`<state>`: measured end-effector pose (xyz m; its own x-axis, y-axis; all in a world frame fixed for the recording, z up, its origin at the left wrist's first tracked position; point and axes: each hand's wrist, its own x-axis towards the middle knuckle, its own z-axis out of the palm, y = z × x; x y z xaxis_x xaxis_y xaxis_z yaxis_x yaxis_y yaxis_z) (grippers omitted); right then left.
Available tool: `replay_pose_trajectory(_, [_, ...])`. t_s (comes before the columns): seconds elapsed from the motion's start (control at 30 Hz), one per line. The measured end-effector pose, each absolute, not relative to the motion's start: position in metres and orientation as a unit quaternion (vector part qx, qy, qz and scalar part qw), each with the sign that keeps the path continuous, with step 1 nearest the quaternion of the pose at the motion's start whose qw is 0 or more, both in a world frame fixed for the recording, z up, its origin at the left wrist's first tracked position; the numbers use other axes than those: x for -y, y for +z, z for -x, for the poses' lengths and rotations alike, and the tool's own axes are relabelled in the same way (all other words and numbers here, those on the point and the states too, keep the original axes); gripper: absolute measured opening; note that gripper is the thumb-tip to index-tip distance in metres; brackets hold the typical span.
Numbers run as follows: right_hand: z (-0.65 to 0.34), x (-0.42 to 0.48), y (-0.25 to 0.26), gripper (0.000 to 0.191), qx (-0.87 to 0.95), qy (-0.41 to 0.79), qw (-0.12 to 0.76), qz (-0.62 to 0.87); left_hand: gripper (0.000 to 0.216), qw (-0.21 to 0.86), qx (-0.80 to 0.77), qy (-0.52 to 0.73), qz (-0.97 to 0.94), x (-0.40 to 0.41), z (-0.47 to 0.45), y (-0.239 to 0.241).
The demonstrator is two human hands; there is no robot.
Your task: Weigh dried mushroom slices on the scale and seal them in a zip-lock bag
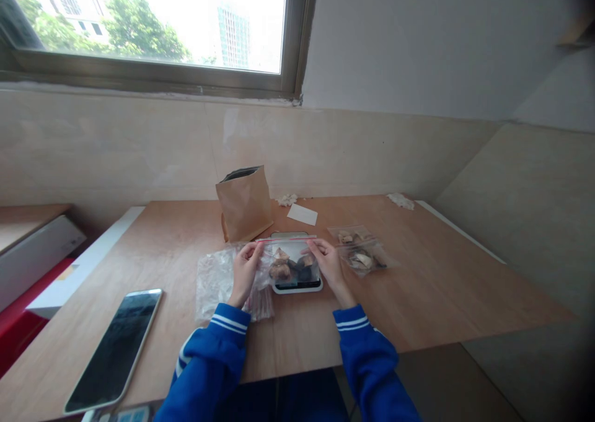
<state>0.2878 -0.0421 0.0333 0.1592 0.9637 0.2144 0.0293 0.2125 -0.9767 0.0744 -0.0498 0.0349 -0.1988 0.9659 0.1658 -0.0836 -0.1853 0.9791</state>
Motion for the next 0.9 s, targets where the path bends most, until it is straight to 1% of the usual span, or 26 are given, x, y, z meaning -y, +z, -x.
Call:
replay_pose_trajectory(0.13, [-0.289, 0.028, 0.023, 0.051, 0.491, 0.386, 0.596, 0.504, 0.046, 0.448, -0.469, 0.61, -0.455, 0.042, -0.075, 0.027])
replay_pose_trajectory(0.4, [-0.28, 0.034, 0.011, 0.054, 0.505, 0.334, 0.601, 0.522, 0.046, 0.478, -0.471, 0.616, -0.412, 0.039, -0.072, 0.009])
replay_pose_trajectory(0.67, [-0.278, 0.036, 0.006, 0.048, 0.494, 0.318, 0.619, 0.521, 0.045, 0.442, -0.496, 0.609, -0.434, 0.043, -0.072, 0.007])
replay_pose_trajectory(0.83, [-0.278, 0.039, 0.011, 0.048, 0.489, 0.323, 0.62, 0.522, 0.043, 0.408, -0.494, 0.623, -0.449, 0.042, -0.073, 0.004])
replay_pose_trajectory(0.9, [-0.277, 0.04, 0.015, 0.049, 0.482, 0.332, 0.621, 0.521, 0.043, 0.41, -0.491, 0.624, -0.449, 0.043, -0.073, 0.003])
